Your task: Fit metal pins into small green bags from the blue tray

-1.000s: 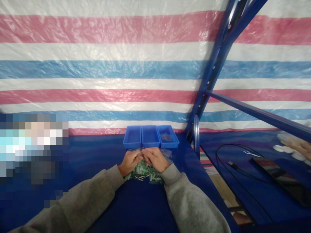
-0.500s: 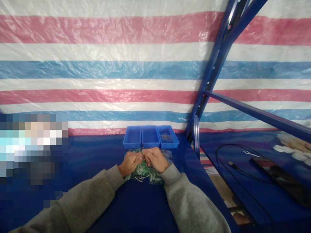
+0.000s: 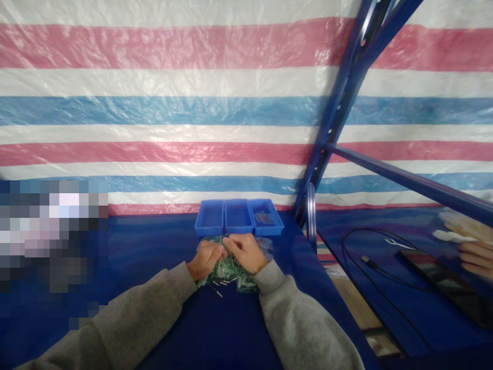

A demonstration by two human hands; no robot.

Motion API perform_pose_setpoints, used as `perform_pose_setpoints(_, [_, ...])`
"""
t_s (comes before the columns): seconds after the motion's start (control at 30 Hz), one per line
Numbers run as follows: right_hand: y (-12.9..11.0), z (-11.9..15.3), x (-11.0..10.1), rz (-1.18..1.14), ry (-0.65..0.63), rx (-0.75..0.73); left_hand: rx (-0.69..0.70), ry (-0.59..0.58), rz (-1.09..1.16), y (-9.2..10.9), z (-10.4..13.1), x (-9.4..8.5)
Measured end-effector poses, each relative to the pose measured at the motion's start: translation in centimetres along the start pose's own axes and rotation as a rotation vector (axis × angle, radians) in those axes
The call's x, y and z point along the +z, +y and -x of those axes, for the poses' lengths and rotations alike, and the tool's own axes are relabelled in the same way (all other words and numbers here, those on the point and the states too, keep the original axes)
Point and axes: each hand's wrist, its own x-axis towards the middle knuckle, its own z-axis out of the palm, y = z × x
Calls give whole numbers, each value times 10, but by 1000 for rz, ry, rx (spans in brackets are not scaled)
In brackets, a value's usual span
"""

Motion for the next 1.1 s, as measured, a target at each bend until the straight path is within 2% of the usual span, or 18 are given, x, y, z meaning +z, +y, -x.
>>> perform_pose_setpoints(0.17, [-2, 2, -2, -42, -29, -7, 0, 53, -16, -4, 2, 3])
perform_pose_setpoints(0.5, [-6, 2, -3, -95, -71, 1, 25, 28, 24, 0, 1, -1])
perform_pose_setpoints(0.8, [2, 1, 2, -71, 29, 66, -71, 191, -68, 1, 0, 1])
perform_pose_setpoints(0.97, [2, 0, 2, 10, 73, 18, -65, 249, -61, 4, 0, 0])
perform_pose_setpoints(1.1, [-2, 1, 0, 9, 51, -36, -51, 292, -136, 3, -1, 1])
